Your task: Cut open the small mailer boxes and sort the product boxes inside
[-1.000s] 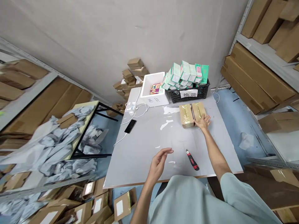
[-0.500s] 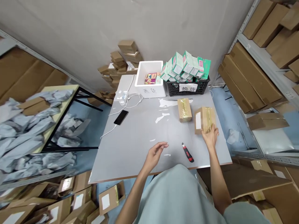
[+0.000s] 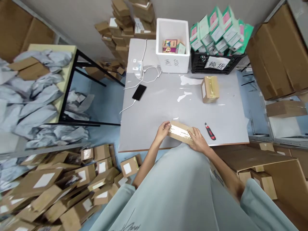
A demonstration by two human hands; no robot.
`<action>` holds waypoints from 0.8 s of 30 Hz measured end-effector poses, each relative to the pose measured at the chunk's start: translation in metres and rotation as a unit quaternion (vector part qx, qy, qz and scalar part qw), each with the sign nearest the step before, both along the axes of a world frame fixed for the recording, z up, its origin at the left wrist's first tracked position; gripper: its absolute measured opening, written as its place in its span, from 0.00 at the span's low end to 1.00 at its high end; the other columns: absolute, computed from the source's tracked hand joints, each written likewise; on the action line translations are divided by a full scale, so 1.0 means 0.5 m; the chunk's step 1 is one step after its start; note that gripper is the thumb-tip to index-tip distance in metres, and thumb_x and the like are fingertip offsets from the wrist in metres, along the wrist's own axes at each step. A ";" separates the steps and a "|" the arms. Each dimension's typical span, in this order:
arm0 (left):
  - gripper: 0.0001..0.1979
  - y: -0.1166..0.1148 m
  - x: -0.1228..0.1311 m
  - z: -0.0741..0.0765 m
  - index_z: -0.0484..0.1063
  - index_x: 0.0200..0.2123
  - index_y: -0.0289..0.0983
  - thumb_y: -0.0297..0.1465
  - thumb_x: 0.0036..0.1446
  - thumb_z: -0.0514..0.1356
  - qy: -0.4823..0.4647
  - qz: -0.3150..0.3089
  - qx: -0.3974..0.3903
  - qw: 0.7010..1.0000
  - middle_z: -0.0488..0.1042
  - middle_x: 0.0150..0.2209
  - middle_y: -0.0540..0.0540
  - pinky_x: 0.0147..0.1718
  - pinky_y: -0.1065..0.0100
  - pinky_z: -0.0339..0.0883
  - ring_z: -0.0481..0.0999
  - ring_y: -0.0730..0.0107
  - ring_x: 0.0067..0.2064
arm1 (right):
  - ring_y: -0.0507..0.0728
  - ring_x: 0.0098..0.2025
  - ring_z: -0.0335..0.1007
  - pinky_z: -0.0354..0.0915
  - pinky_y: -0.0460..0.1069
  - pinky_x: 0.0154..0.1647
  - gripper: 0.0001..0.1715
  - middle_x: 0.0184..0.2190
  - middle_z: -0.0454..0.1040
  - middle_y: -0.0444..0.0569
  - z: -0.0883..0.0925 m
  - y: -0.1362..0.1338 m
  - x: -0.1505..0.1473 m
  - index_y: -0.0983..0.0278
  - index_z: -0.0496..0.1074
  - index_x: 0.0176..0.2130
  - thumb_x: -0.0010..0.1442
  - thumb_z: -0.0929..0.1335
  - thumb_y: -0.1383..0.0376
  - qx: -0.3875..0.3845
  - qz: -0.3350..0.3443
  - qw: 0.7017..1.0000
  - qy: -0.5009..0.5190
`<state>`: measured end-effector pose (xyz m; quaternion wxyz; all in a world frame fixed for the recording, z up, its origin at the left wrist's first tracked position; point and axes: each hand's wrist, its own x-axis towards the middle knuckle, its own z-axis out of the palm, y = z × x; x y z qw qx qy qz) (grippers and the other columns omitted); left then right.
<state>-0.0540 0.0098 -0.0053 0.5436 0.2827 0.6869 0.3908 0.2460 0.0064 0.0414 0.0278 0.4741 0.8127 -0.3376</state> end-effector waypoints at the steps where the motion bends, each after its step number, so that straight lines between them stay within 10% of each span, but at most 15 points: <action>1: 0.22 -0.026 -0.019 -0.014 0.80 0.59 0.37 0.40 0.66 0.65 0.003 0.001 -0.009 1.000 0.83 0.63 0.34 0.68 0.47 0.74 0.82 0.47 0.64 | 0.77 0.86 0.44 0.60 0.73 0.80 0.58 0.84 0.51 0.66 -0.014 0.007 -0.025 0.60 0.61 0.82 0.60 0.79 0.65 -0.013 0.035 0.999 -0.003; 7: 0.26 -0.148 -0.073 -0.092 0.78 0.63 0.36 0.37 0.65 0.66 -0.033 -0.014 -0.046 0.998 0.82 0.64 0.33 0.65 0.48 0.77 0.82 0.48 0.65 | 0.76 0.88 0.37 0.49 0.71 0.85 0.66 0.86 0.46 0.67 -0.051 0.054 -0.071 0.63 0.56 0.84 0.57 0.81 0.68 -0.032 0.073 0.995 -0.059; 10: 0.32 -0.177 -0.082 -0.119 0.75 0.67 0.35 0.34 0.59 0.70 -0.059 -0.032 -0.061 0.996 0.80 0.67 0.30 0.66 0.46 0.77 0.82 0.46 0.66 | 0.75 0.88 0.34 0.50 0.71 0.85 0.72 0.87 0.41 0.68 -0.051 0.033 -0.047 0.66 0.47 0.86 0.60 0.82 0.58 -0.025 -0.033 0.997 -0.062; 13: 0.40 -0.195 -0.085 -0.134 0.74 0.68 0.34 0.31 0.51 0.75 -0.076 -0.045 -0.079 0.993 0.74 0.72 0.27 0.66 0.43 0.77 0.81 0.39 0.66 | 0.78 0.84 0.50 0.60 0.72 0.80 0.77 0.85 0.46 0.74 -0.065 -0.011 -0.023 0.68 0.43 0.86 0.59 0.82 0.46 -0.073 -0.189 0.979 -0.039; 16: 0.46 -0.200 -0.079 -0.140 0.74 0.69 0.33 0.30 0.46 0.77 -0.092 -0.063 -0.077 0.991 0.73 0.73 0.27 0.66 0.41 0.76 0.79 0.34 0.68 | 0.74 0.74 0.70 0.71 0.69 0.72 0.69 0.78 0.63 0.72 -0.089 -0.044 -0.013 0.67 0.53 0.84 0.61 0.79 0.42 -0.150 -0.274 0.950 0.030; 24: 0.40 -0.108 -0.068 -0.133 0.78 0.65 0.29 0.49 0.57 0.74 -0.084 -0.061 0.001 0.995 0.78 0.69 0.28 0.72 0.45 0.71 0.78 0.40 0.69 | 0.66 0.66 0.79 0.74 0.61 0.70 0.45 0.66 0.81 0.61 -0.109 0.036 -0.032 0.65 0.76 0.68 0.65 0.73 0.39 -0.165 -0.313 0.916 0.190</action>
